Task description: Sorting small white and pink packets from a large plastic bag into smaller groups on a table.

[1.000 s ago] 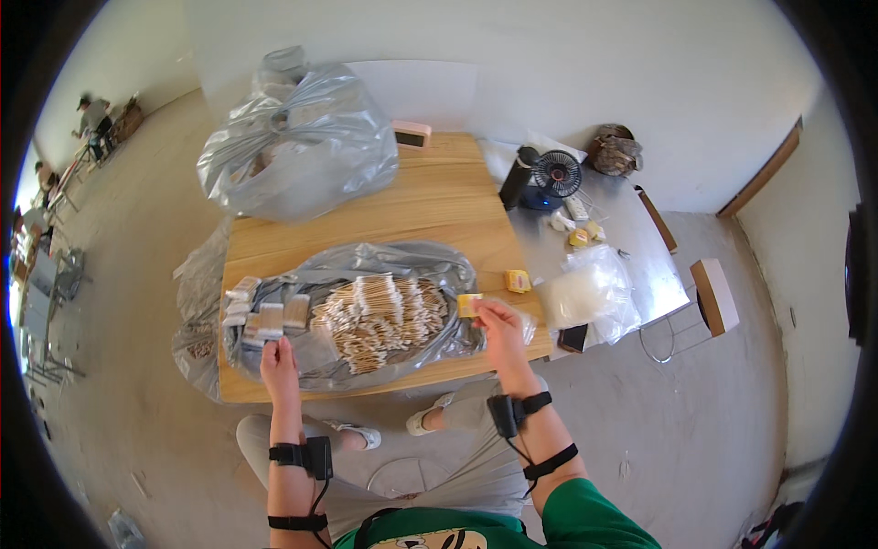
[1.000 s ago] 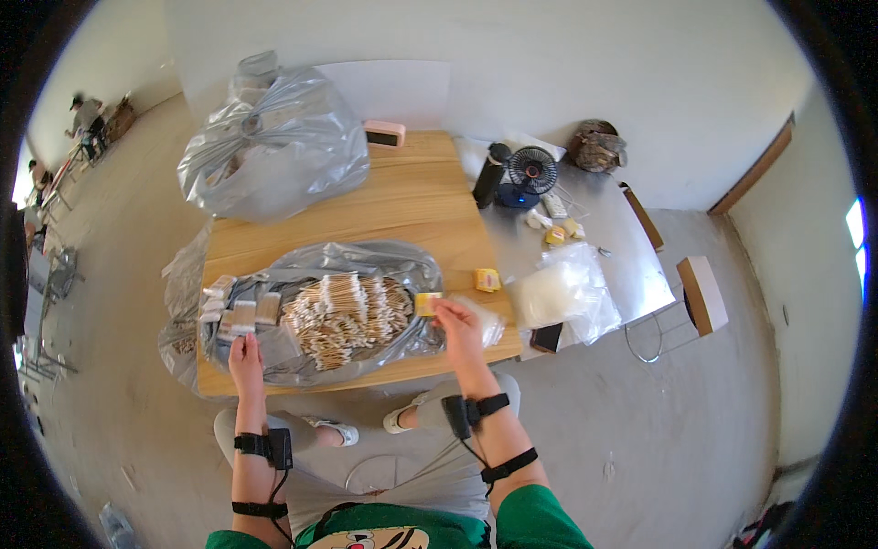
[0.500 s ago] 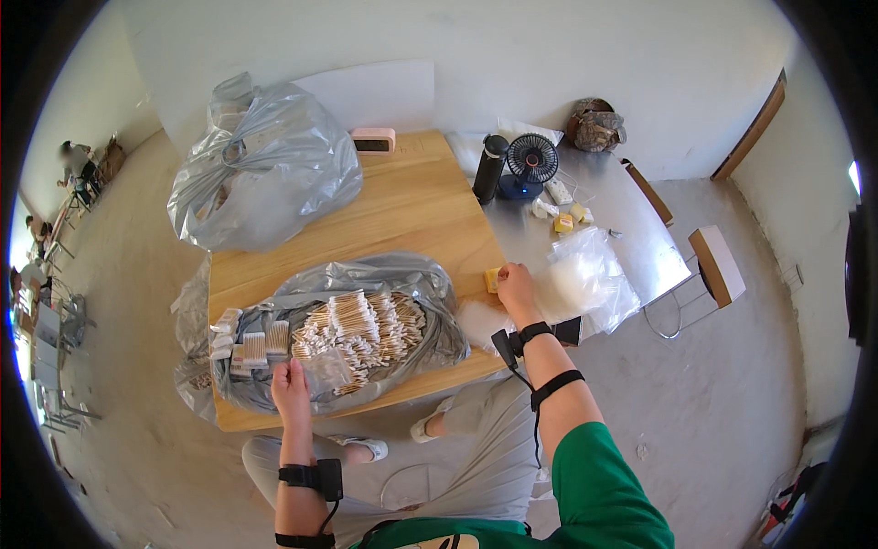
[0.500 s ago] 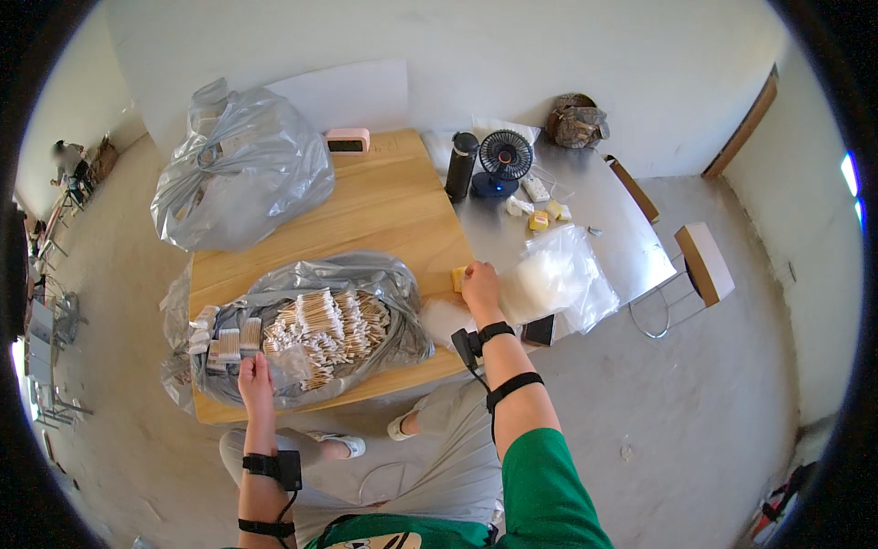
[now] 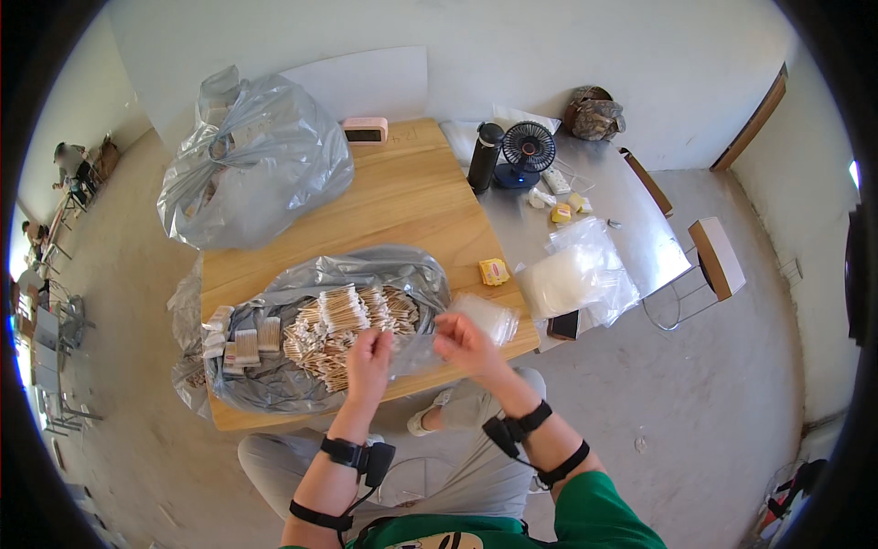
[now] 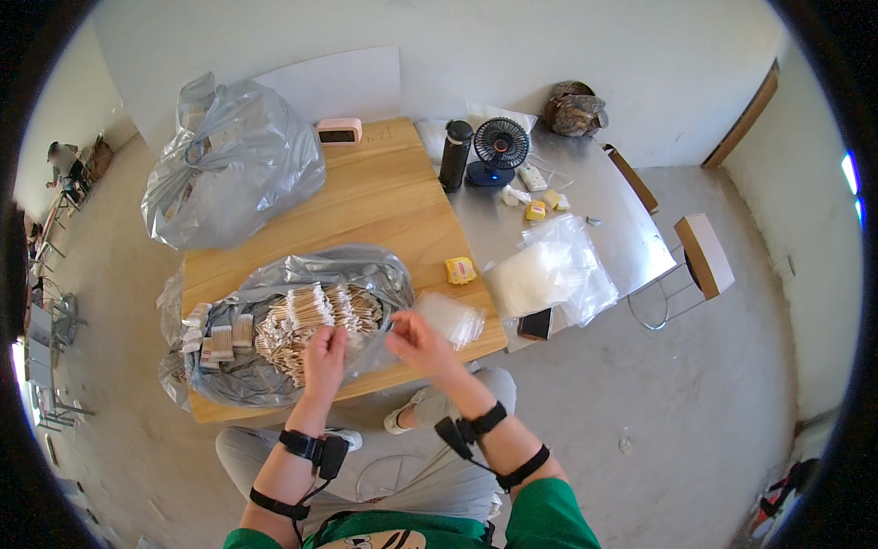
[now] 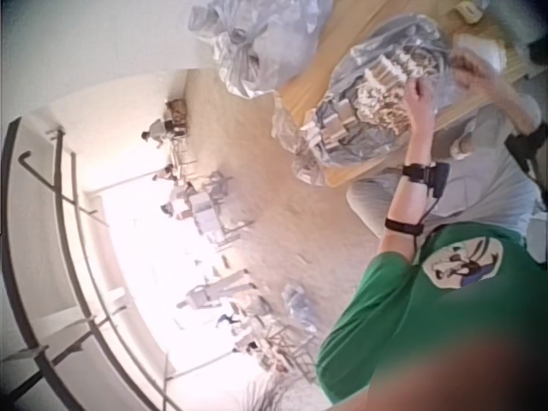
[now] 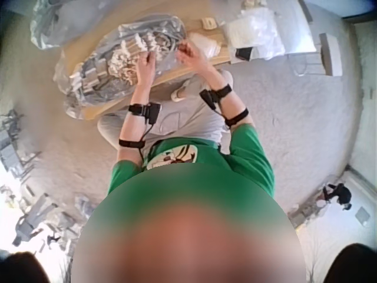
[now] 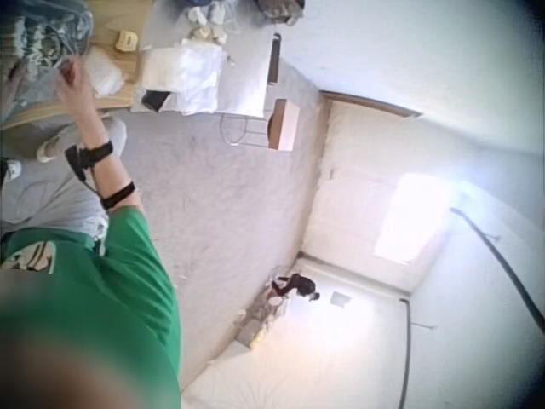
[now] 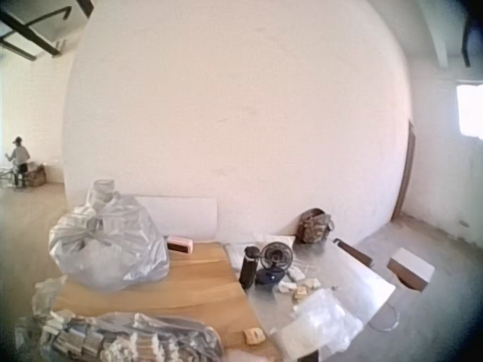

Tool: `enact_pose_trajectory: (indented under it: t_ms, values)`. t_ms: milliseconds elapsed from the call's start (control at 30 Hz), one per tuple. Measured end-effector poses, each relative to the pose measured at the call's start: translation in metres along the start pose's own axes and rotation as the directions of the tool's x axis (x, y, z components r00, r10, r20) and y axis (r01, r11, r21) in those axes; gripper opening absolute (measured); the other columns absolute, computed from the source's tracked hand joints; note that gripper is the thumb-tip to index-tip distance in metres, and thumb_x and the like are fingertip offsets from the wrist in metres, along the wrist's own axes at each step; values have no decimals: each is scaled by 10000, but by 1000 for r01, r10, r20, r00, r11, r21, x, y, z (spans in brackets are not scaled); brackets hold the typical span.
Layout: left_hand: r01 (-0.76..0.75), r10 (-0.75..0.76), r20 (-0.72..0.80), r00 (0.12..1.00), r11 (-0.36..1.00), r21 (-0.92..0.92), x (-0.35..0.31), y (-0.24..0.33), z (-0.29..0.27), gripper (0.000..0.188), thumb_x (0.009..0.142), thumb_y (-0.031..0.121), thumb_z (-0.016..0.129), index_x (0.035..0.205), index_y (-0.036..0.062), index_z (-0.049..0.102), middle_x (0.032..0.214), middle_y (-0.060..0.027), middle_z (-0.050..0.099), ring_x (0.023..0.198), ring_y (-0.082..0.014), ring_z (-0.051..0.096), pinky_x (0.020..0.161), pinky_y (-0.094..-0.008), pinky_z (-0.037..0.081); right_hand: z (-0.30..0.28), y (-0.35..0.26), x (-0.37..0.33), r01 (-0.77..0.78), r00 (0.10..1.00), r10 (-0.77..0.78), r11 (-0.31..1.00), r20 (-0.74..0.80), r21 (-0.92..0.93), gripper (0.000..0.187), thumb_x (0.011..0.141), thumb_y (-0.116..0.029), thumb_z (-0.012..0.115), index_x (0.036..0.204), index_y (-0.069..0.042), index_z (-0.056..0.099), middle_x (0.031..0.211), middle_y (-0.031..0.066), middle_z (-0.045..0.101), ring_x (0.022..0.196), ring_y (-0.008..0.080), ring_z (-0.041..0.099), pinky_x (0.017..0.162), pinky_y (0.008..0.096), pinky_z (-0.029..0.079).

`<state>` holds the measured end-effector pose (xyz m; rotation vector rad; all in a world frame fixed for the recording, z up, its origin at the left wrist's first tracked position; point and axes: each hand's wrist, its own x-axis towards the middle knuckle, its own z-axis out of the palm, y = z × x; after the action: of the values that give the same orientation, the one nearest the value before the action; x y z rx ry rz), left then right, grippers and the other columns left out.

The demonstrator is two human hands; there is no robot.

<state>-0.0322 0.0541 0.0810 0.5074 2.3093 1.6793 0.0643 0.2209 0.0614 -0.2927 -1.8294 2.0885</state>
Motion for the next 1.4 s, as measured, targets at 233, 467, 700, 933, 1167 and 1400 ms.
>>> enact_pose_trajectory:
  t_ms: [233, 467, 700, 933, 1167, 1400]
  values:
    - [-11, 13, -34, 999, 998, 56, 0, -12, -8, 227, 900, 205, 545, 771, 19, 554, 561, -29, 518, 502, -97, 487, 477, -255, 384, -59, 7, -7, -241, 894, 48, 889, -446, -388, 239, 792, -2, 610, 1013, -45, 529, 663, 34, 551, 620, 106, 558, 557, 247, 451]
    - [171, -195, -228, 954, 978, -122, -19, -56, -90, 239, 922, 202, 507, 757, 29, 522, 564, -26, 502, 520, -109, 495, 492, -271, 389, -48, -8, 9, -358, 899, -211, 147, -383, -922, 326, 758, -171, 640, 1048, -54, 549, 1052, 133, 579, 1049, 308, 519, 854, 432, 412]
    - [42, 123, -534, 837, 957, 287, -13, -90, -150, 198, 890, 199, 542, 796, 27, 511, 659, -113, 548, 615, -249, 557, 579, -342, 429, -33, 20, 13, 11, 981, -191, -57, 22, -998, 461, 835, -247, 537, 1259, -83, 458, 1357, 158, 371, 1285, 323, 305, 1045, 494, 236]
    - [193, 241, -507, 828, 726, 660, 6, -107, -204, 353, 748, 175, 659, 1035, 41, 502, 1144, -174, 513, 1089, -351, 459, 896, -434, 379, -21, 45, 19, -11, 1000, 14, -106, -13, -994, 471, 922, -261, 355, 1358, -86, 323, 1415, 134, 307, 1317, 309, 260, 1057, 516, 200]
    - [262, 119, -402, 908, 589, 765, 17, -119, -204, 462, 699, 185, 691, 1093, 58, 487, 1222, -179, 470, 1140, -353, 423, 910, -453, 368, -32, 47, 25, -20, 997, 67, -44, -23, -999, 474, 913, -266, 391, 1350, -89, 338, 1405, 137, 320, 1315, 315, 255, 1068, 495, 192]
    - [266, -243, -518, 820, 964, -31, 5, -98, -214, 261, 792, 205, 590, 992, 47, 531, 903, -127, 616, 845, -279, 593, 723, -364, 467, 37, -5, 22, 162, 915, -402, 287, 35, -944, 332, 844, -85, 531, 1169, -24, 497, 1088, 172, 560, 1062, 335, 507, 908, 406, 395]
